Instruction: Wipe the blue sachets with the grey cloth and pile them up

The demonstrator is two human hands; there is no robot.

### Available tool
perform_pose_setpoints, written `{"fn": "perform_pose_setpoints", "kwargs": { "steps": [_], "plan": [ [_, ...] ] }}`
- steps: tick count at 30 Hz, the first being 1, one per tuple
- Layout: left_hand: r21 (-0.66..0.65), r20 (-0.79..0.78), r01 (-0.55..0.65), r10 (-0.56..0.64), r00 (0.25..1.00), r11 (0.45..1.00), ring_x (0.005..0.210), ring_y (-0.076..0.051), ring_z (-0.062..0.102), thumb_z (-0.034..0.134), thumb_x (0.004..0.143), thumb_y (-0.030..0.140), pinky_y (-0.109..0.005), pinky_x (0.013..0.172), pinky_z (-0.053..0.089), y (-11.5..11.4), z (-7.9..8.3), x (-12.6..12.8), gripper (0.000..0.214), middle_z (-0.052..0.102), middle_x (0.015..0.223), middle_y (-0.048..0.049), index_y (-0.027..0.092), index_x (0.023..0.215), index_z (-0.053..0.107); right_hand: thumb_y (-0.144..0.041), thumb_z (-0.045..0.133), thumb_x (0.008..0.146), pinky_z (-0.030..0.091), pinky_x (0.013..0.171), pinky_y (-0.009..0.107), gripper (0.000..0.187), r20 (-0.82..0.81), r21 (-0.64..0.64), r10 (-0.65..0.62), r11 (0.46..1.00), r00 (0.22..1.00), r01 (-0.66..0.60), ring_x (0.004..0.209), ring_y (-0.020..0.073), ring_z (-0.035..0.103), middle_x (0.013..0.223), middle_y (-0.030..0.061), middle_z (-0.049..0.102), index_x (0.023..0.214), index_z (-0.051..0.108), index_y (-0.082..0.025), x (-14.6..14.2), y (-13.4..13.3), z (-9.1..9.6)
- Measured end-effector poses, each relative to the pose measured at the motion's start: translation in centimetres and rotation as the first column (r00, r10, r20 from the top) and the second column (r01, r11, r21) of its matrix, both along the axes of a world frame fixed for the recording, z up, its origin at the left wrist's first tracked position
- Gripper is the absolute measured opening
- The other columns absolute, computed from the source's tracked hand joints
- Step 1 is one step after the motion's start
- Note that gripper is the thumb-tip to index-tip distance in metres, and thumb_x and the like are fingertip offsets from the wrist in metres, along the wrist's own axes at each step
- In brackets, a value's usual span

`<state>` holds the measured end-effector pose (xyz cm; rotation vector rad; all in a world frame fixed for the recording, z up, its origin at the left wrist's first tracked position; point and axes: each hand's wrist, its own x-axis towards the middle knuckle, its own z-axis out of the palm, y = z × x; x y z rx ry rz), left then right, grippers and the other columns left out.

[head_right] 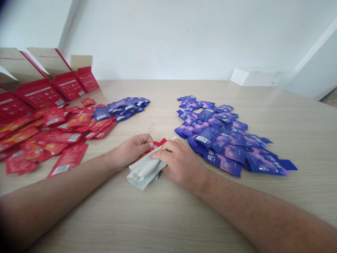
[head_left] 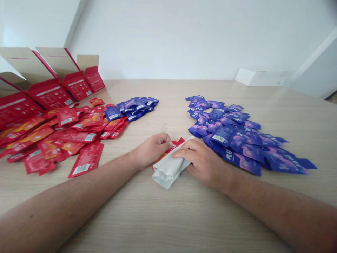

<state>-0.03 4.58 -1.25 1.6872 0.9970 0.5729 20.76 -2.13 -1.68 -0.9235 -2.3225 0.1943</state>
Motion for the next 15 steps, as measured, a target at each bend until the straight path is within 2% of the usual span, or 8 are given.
{"fn": "perform_pose_setpoints", "kwargs": {
  "steps": [2, 4, 6, 8, 9, 11, 15],
  "plan": [
    [0.091, -0.093, 0.016, -0.008, 0.996, 0.996, 0.057, -0.012, 0.049, 0.054, 0.089, 0.04, -0.023, 0.052, 0.035, 0.3, 1.2, -0.5, 0.023, 0.057, 0.067, 0.0026, 0.019, 0.081, 0.056, -0.004, 0.06, 0.084, 0.05, 0.091, 0.041, 0.039, -0.091, 0.009, -0.064, 0.998, 0.994, 0.065, 0.101, 0.0235, 0.059, 0.105, 0.0069, 0.063, 0.117, 0.068, -0.023, 0.9, 0.5, 0.2],
    [0.267, -0.255, 0.035, 0.035, 0.966, 0.963, 0.061, -0.013, 0.051, 0.055, 0.088, 0.039, -0.024, 0.054, 0.033, 0.5, 2.7, -1.2, 0.023, 0.058, 0.066, 0.0016, 0.02, 0.077, 0.057, -0.001, 0.058, 0.082, 0.051, 0.09, 0.041, 0.042, -0.166, 0.027, -0.112, 0.993, 0.98, 0.118, 0.101, 0.0234, 0.059, 0.105, 0.007, 0.063, 0.117, 0.067, -0.023, 1.4, 0.8, 0.6],
    [0.447, -0.412, 0.073, 0.132, 0.901, 0.891, 0.062, -0.015, 0.051, 0.056, 0.087, 0.039, -0.025, 0.055, 0.03, 0.5, 4.3, -1.9, 0.022, 0.058, 0.066, 0.0005, 0.021, 0.075, 0.058, -0.001, 0.058, 0.081, 0.051, 0.089, 0.04, 0.042, -0.203, 0.047, -0.134, 0.988, 0.97, 0.147, 0.1, 0.0233, 0.06, 0.103, 0.0067, 0.063, 0.116, 0.067, -0.023, 1.5, 0.9, 0.9],
    [0.572, -0.512, 0.135, 0.223, 0.829, 0.809, 0.064, -0.016, 0.051, 0.055, 0.088, 0.036, -0.027, 0.058, 0.029, 0.2, 5.2, -2.3, 0.02, 0.058, 0.067, -0.001, 0.021, 0.074, 0.058, -0.001, 0.059, 0.08, 0.051, 0.089, 0.04, 0.041, -0.216, 0.06, -0.139, 0.986, 0.966, 0.156, 0.099, 0.0229, 0.061, 0.101, 0.0062, 0.064, 0.114, 0.067, -0.023, 1.4, 0.9, 1.1],
    [0.605, -0.546, 0.169, 0.251, 0.799, 0.778, 0.066, -0.017, 0.051, 0.054, 0.087, 0.035, -0.028, 0.06, 0.03, -0.1, 5.3, -2.4, 0.019, 0.058, 0.069, -0.0019, 0.021, 0.075, 0.058, -0.001, 0.059, 0.08, 0.051, 0.089, 0.04, 0.041, -0.22, 0.064, -0.141, 0.985, 0.965, 0.159, 0.098, 0.0226, 0.061, 0.101, 0.0059, 0.065, 0.114, 0.066, -0.023, 1.4, 0.9, 1.1],
    [0.616, -0.597, 0.233, 0.253, 0.761, 0.753, 0.071, -0.019, 0.054, 0.056, 0.086, 0.034, -0.029, 0.062, 0.031, -0.8, 5.1, -2.2, 0.015, 0.06, 0.074, -0.0037, 0.022, 0.076, 0.059, 0.0, 0.059, 0.08, 0.051, 0.089, 0.039, 0.041, -0.225, 0.074, -0.145, 0.983, 0.963, 0.166, 0.097, 0.0222, 0.061, 0.1, 0.0057, 0.065, 0.113, 0.067, -0.023, 1.3, 0.9, 1.1],
    [0.528, -0.646, 0.363, 0.085, 0.759, 0.768, 0.076, -0.022, 0.058, 0.057, 0.084, 0.032, -0.031, 0.065, 0.033, -1.9, 3.9, -1.5, 0.01, 0.065, 0.082, -0.0052, 0.024, 0.082, 0.062, -0.003, 0.06, 0.081, 0.052, 0.087, 0.039, 0.039, -0.238, 0.094, -0.139, 0.982, 0.961, 0.166, 0.096, 0.0221, 0.062, 0.1, 0.0056, 0.066, 0.113, 0.066, -0.024, 1.3, 1.0, 1.0]
  ]
}}
